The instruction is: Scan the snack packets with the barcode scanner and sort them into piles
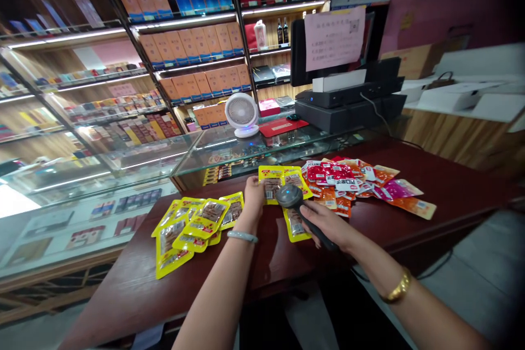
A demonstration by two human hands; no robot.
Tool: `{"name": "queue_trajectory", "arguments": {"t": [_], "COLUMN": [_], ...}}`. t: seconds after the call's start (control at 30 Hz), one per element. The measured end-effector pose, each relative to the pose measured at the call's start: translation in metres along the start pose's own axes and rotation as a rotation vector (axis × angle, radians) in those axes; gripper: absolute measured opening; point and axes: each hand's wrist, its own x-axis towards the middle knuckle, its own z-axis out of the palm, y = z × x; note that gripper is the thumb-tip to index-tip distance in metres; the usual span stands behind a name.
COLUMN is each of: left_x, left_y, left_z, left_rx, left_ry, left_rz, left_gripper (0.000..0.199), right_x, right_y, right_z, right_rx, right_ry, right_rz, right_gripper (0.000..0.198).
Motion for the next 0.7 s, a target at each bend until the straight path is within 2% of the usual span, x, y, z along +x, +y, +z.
{"name": "queue_trajectory", "arguments": {"t": [0.13, 0.27, 0.43, 0.57, 0.7], "left_x": [-0.009, -0.014, -0.018, -0.019, -0.019], "left_y": [0.008, 0.012, 0.019, 0.023, 0.021], "left_z": [0.026, 0.042, 0.058, 0.071, 0.073], "left_rx": [-0.184, -0.281, -0.381, -0.385, -0.207], "left_ry": [-0.033, -0.053, -0.113, -0.201, -0.275], "left_rz": [-0.06, -0.082, -0.135, -0.163, -0.085], "left_gripper": [0.021, 0.018, 0.028, 0.046, 0.05], "right_x": [0.004, 0.004, 0.0, -0.002, -0.005], "right_y": [0.003, 0.001, -0.001, -0.001, 0.0], "right_z": [-0.004, -0.01, -0.02, -0.027, -0.028], "right_rx": [-0.027, -0.023, 0.031, 0.051, 0.037], "right_ry": [0.002, 0.039, 0.088, 0.172, 0.198], "right_rz": [-0.006, 0.01, 0.016, 0.016, 0.03], "right_gripper": [0.044, 0.046, 0.046, 0.047, 0.047]}}
